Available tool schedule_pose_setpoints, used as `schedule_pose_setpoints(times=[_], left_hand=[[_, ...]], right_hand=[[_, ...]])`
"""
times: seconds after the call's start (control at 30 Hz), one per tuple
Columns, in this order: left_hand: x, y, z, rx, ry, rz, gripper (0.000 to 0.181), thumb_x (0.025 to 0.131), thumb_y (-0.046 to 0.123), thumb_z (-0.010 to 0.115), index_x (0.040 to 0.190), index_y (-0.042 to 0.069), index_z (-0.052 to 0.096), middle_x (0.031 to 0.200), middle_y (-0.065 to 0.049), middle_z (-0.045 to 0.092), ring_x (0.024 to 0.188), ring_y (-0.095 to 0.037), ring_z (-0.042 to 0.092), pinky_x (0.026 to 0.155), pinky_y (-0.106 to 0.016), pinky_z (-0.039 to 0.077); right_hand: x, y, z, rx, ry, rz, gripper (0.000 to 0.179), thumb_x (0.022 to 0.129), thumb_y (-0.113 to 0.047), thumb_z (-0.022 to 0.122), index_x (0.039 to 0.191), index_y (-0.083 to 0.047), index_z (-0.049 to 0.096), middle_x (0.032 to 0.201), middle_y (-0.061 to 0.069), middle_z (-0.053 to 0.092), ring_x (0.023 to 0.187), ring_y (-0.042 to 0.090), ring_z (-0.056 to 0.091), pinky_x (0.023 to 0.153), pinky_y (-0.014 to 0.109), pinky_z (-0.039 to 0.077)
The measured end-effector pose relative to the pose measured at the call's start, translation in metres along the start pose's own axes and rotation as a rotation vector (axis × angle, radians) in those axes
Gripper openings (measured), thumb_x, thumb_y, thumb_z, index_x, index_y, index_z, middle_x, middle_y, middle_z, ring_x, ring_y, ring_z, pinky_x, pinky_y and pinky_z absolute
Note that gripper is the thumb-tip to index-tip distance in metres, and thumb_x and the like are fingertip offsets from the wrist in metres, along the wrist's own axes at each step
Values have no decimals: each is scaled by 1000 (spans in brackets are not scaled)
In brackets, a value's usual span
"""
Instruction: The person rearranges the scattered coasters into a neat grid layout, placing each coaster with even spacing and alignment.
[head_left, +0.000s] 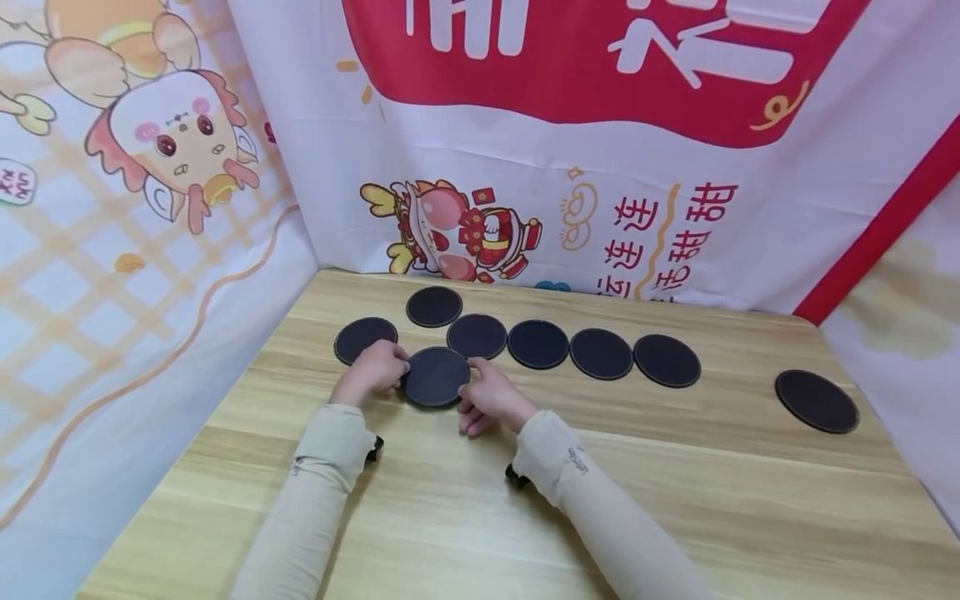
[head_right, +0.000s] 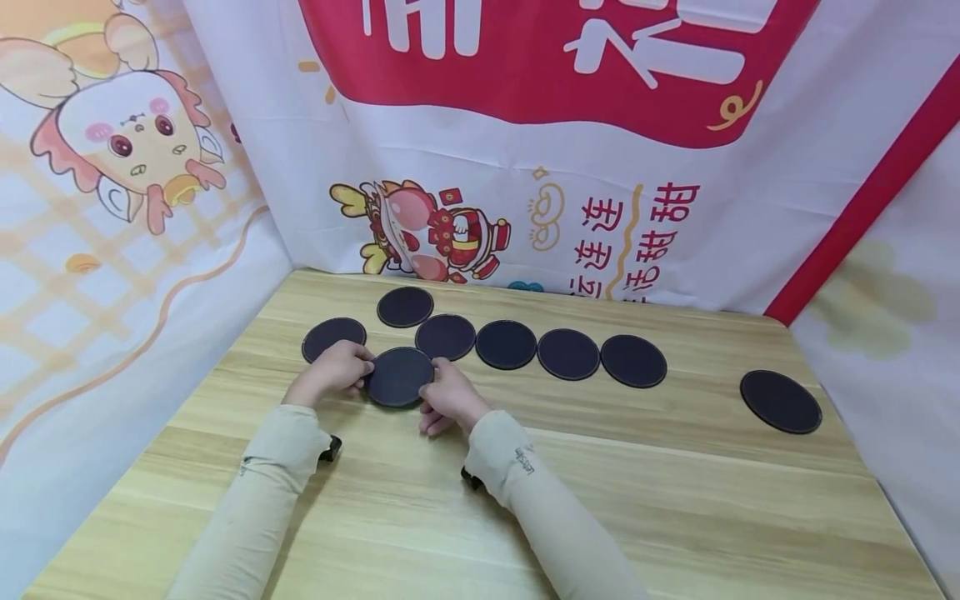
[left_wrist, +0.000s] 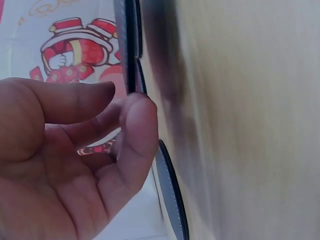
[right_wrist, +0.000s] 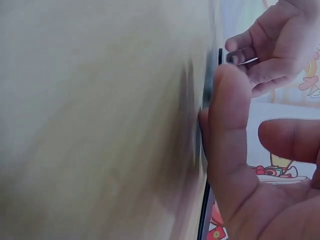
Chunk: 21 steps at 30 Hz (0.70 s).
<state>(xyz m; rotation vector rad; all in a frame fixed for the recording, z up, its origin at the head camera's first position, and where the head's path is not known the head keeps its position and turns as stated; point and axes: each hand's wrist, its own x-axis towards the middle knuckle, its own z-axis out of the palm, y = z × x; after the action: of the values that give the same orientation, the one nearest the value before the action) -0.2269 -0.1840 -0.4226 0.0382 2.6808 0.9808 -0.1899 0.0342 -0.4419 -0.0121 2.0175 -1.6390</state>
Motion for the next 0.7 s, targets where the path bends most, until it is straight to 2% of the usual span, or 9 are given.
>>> schedule_pose_setpoints(times=[0.1, 0.2, 0.27, 0.47, 0.57, 0.7], left_hand=[[-5, 4, 1, -110, -36, 4, 21, 99, 2, 56, 116, -7, 66, 69, -9, 60, 56, -14, 57, 55, -27, 54], [-10, 10, 4, -152, -70, 31, 16, 97, 0, 58, 110, -8, 65, 68, -9, 59, 55, -14, 56, 54, -26, 54], [-13, 15, 7, -151, -87, 45, 17, 96, -1, 60, 112, -7, 64, 68, -9, 60, 56, -15, 56, 55, -28, 55], [-21, 21, 20, -176, -165, 67, 38, 96, -2, 61, 133, -3, 54, 68, -9, 56, 54, -15, 52, 53, -29, 50], [-22, 22, 26, -187, -212, 78, 35, 96, -2, 62, 130, -2, 52, 68, -8, 53, 54, -16, 50, 52, -28, 49], [-25, 26, 32, -126, -243, 70, 32, 96, 2, 65, 125, 1, 52, 66, -8, 52, 54, -16, 49, 52, -29, 50]], right_hand=[[-3, 3, -4, 19, 49, -21, 56, 102, -1, 49, 154, -8, 28, 88, 26, 67, 53, 24, 66, 51, 37, 59], [-6, 7, -9, 52, 88, -42, 46, 101, 2, 48, 145, -6, 35, 83, 26, 67, 51, 22, 64, 49, 35, 58], [-9, 9, -14, 56, 103, -54, 43, 101, 4, 48, 141, -5, 36, 79, 25, 66, 50, 21, 63, 47, 33, 57], [-18, 15, -23, 15, 83, -35, 44, 99, 7, 50, 137, -3, 33, 72, 21, 65, 48, 20, 61, 45, 32, 56], [-24, 16, -26, -10, 68, -12, 45, 97, 9, 51, 137, -2, 32, 71, 22, 64, 47, 21, 61, 45, 32, 55], [-30, 18, -28, -48, 45, 12, 44, 97, 11, 51, 134, -2, 32, 72, 23, 64, 46, 21, 61, 44, 31, 55]])
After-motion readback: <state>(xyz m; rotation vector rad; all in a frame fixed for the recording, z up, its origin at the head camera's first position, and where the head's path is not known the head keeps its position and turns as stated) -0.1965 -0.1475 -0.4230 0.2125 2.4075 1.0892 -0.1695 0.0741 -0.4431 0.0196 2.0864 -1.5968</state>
